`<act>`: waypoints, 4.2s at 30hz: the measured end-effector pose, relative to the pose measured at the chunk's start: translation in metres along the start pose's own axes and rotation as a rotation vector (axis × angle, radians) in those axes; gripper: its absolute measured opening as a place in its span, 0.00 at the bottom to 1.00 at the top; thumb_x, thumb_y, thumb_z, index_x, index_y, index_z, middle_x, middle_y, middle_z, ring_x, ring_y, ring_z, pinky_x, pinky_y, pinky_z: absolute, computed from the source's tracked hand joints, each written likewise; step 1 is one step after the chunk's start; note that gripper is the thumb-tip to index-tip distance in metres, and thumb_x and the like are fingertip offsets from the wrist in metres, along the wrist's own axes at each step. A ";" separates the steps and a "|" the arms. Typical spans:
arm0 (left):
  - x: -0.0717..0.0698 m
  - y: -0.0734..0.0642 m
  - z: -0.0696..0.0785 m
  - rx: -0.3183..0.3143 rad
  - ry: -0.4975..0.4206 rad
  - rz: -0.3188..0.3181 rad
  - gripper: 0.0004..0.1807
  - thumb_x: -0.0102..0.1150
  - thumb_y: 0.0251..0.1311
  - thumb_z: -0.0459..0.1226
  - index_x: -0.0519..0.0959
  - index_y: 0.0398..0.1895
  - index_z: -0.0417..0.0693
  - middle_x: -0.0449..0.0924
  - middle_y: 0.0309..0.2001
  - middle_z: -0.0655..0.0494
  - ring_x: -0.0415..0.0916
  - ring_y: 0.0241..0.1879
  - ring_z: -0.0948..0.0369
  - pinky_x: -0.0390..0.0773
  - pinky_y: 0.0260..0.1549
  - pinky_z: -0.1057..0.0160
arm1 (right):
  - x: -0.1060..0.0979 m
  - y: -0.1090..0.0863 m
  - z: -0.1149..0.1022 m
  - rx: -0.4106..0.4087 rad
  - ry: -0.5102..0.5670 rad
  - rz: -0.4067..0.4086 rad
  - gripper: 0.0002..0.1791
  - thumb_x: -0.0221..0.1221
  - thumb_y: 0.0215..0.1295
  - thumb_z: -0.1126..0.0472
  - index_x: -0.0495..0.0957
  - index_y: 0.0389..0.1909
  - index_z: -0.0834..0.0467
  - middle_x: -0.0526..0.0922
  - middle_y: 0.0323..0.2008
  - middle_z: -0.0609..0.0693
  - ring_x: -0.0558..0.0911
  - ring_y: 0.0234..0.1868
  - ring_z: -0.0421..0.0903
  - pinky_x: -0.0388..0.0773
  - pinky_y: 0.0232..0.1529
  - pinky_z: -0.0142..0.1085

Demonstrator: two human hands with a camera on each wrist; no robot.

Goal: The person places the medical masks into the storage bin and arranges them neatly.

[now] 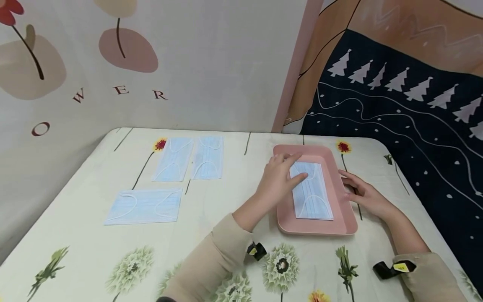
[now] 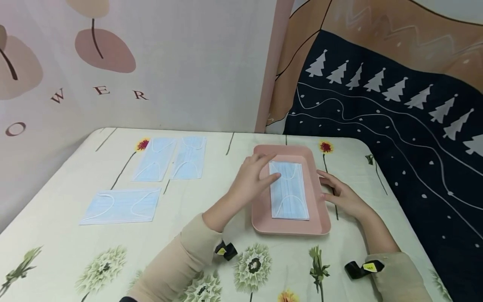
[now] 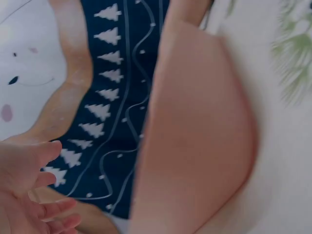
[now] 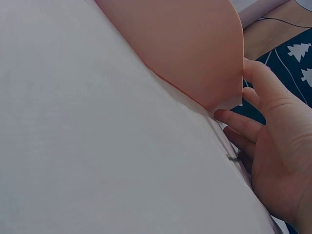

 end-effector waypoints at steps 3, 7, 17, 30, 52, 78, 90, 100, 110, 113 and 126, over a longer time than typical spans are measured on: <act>-0.015 0.000 -0.006 0.001 -0.057 0.033 0.31 0.60 0.63 0.49 0.68 0.68 0.52 0.70 0.60 0.53 0.66 0.58 0.55 0.66 0.57 0.55 | 0.000 0.000 0.000 0.002 -0.005 0.000 0.36 0.53 0.69 0.70 0.49 0.74 0.61 0.61 0.63 0.73 0.67 0.57 0.28 0.66 0.52 0.20; -0.035 -0.002 -0.018 -0.001 -0.103 0.073 0.31 0.60 0.63 0.47 0.67 0.69 0.53 0.72 0.59 0.52 0.67 0.58 0.56 0.69 0.56 0.55 | -0.001 0.000 0.001 0.002 -0.010 -0.001 0.36 0.53 0.69 0.70 0.49 0.74 0.60 0.61 0.63 0.73 0.67 0.58 0.28 0.66 0.52 0.20; -0.075 -0.006 -0.063 -0.029 -0.177 0.166 0.33 0.63 0.61 0.42 0.66 0.69 0.49 0.73 0.55 0.45 0.71 0.52 0.51 0.74 0.47 0.53 | -0.002 0.001 0.004 -0.006 0.004 -0.004 0.36 0.53 0.69 0.70 0.49 0.74 0.61 0.61 0.63 0.73 0.67 0.58 0.29 0.66 0.53 0.20; -0.126 -0.012 -0.115 -0.148 -0.201 0.195 0.36 0.63 0.61 0.42 0.61 0.72 0.52 0.68 0.60 0.44 0.69 0.56 0.49 0.72 0.49 0.46 | -0.001 0.002 0.003 0.011 -0.016 0.007 0.36 0.54 0.69 0.69 0.49 0.74 0.59 0.62 0.63 0.72 0.67 0.58 0.28 0.64 0.53 0.20; -0.136 -0.031 -0.199 -0.447 -0.195 0.097 0.41 0.63 0.62 0.42 0.54 0.75 0.54 0.64 0.64 0.38 0.64 0.60 0.42 0.69 0.54 0.44 | 0.000 0.000 0.001 -0.009 0.008 0.001 0.36 0.53 0.69 0.70 0.49 0.74 0.61 0.61 0.62 0.73 0.68 0.57 0.29 0.66 0.52 0.21; -0.104 -0.032 -0.237 -0.542 -0.041 0.074 0.38 0.65 0.59 0.37 0.60 0.71 0.39 0.59 0.63 0.31 0.60 0.61 0.39 0.65 0.58 0.45 | 0.000 0.000 0.002 0.009 -0.007 0.010 0.36 0.54 0.69 0.69 0.50 0.74 0.61 0.62 0.63 0.72 0.68 0.57 0.28 0.65 0.52 0.20; -0.107 -0.020 -0.229 -0.587 0.049 -0.009 0.39 0.65 0.58 0.35 0.60 0.71 0.40 0.59 0.68 0.35 0.50 0.67 0.35 0.54 0.63 0.41 | 0.000 0.000 0.000 0.024 -0.014 0.016 0.36 0.54 0.69 0.68 0.50 0.74 0.60 0.62 0.63 0.71 0.67 0.57 0.28 0.65 0.52 0.20; -0.111 -0.010 -0.231 -0.547 -0.024 -0.116 0.40 0.63 0.59 0.33 0.55 0.74 0.45 0.52 0.71 0.39 0.47 0.70 0.41 0.52 0.64 0.42 | 0.001 0.000 0.000 0.036 -0.014 0.023 0.36 0.55 0.69 0.68 0.50 0.74 0.60 0.62 0.63 0.70 0.67 0.57 0.29 0.65 0.52 0.20; -0.112 0.003 -0.233 -0.525 -0.083 -0.175 0.36 0.62 0.59 0.30 0.62 0.71 0.45 0.51 0.72 0.40 0.44 0.71 0.43 0.50 0.66 0.44 | 0.001 0.000 -0.001 0.043 -0.014 0.021 0.36 0.55 0.69 0.67 0.50 0.74 0.60 0.62 0.64 0.71 0.67 0.57 0.28 0.65 0.52 0.20; -0.112 0.004 -0.236 -0.532 -0.104 -0.179 0.36 0.61 0.59 0.29 0.62 0.71 0.45 0.50 0.72 0.40 0.43 0.71 0.43 0.48 0.66 0.45 | 0.001 0.001 -0.001 0.039 -0.012 0.021 0.36 0.55 0.69 0.67 0.50 0.74 0.60 0.62 0.64 0.71 0.67 0.57 0.28 0.65 0.52 0.20; -0.107 0.000 -0.233 -0.587 -0.206 -0.117 0.37 0.62 0.60 0.32 0.60 0.73 0.51 0.48 0.74 0.44 0.41 0.72 0.45 0.46 0.67 0.46 | 0.001 0.000 0.001 0.037 -0.008 0.024 0.36 0.55 0.69 0.68 0.51 0.74 0.60 0.63 0.63 0.70 0.67 0.57 0.29 0.66 0.52 0.20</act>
Point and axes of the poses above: each hand's wrist, its own y-axis towards the middle knuckle, its own x-axis out of the palm, z = x × y, the point moved 2 cm from there along y, towards the middle knuckle
